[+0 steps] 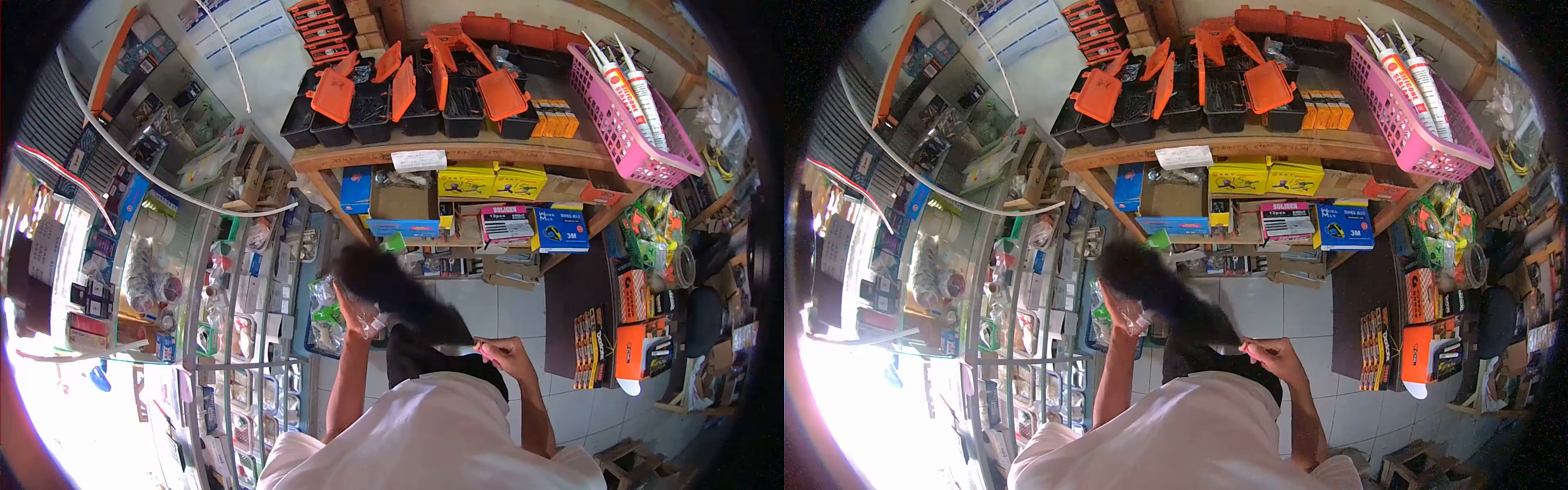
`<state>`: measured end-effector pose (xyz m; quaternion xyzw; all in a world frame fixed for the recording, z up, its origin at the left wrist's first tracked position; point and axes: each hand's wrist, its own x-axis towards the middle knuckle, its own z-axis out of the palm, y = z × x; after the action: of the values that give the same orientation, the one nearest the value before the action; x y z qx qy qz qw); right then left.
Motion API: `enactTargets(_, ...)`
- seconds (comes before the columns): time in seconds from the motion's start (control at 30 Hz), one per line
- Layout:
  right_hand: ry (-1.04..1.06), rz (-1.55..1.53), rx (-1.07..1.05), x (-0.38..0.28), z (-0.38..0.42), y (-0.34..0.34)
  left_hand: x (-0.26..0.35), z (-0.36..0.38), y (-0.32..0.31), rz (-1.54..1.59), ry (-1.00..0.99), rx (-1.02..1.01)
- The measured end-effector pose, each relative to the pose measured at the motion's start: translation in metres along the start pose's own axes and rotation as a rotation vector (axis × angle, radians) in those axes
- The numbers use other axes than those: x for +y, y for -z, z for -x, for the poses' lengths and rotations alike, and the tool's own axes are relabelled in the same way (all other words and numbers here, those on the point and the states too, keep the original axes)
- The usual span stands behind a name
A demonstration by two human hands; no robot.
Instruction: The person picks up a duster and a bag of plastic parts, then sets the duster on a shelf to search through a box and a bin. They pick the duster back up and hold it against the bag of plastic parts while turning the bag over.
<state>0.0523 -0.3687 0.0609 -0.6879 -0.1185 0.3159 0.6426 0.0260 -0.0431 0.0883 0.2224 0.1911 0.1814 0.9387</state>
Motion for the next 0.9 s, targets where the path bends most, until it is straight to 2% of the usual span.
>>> enactTargets(0.03,0.049,0.016,-0.015,0.0,0.0,-0.001,-0.008,-0.022,0.041,0.095,-0.019,0.016)
enactTargets(0.07,0.049,0.016,-0.014,0.0,0.0,-0.002,-0.003,-0.016,0.044,0.095,-0.017,0.016)
enactTargets(0.13,-0.037,0.008,0.072,-0.001,-0.002,-0.004,0.003,-0.006,0.047,0.221,0.266,-0.433)
enactTargets(0.17,-0.034,0.01,0.067,-0.007,-0.003,-0.005,0.004,-0.002,0.04,0.107,0.251,-0.238)
enactTargets(0.2,-0.019,0.001,0.0,-0.017,-0.002,-0.006,0.002,-0.004,0.044,0.106,0.247,-0.237)
enactTargets(0.27,-0.006,-0.013,-0.061,-0.021,-0.001,-0.01,-0.01,-0.02,0.074,-0.229,-0.079,-0.109)
enactTargets(0.33,0.154,0.074,-0.013,-0.014,-0.006,-0.011,-0.03,-0.039,0.138,0.199,-0.094,-0.143)
enactTargets(0.37,0.155,0.075,-0.008,-0.004,-0.009,-0.009,-0.013,-0.023,0.103,0.169,0.105,-0.135)
enactTargets(0.4,0.198,0.074,0.087,0.01,-0.012,-0.006,-0.002,-0.012,0.073,0.138,0.3,-0.127)
enactTargets(0.43,0.241,0.073,0.179,0.017,-0.015,-0.002,-0.003,-0.012,0.059,0.341,0.337,-0.289)
enactTargets(0.47,0.248,0.072,0.18,0.011,-0.016,0.0,-0.003,-0.012,0.054,0.339,0.336,-0.295)
enactTargets(0.53,0.253,0.003,0.362,-0.022,-0.008,0.007,-0.003,-0.009,0.047,0.174,0.274,-0.256)
enactTargets(0.6,0.211,-0.086,0.41,-0.066,-0.004,0.011,-0.004,-0.005,0.03,0.182,0.268,-0.266)
enactTargets(0.67,0.32,-0.097,0.47,-0.09,-0.012,0.023,-0.004,-0.002,0.024,0.166,0.294,-0.287)
enactTargets(0.73,0.328,-0.087,0.513,-0.122,-0.026,0.03,-0.006,-0.001,0.016,0.171,0.311,-0.311)
enactTargets(0.9,0.501,-0.227,0.329,-0.211,-0.083,0.024,-0.014,-0.006,0.011,0.254,0.368,-0.34)
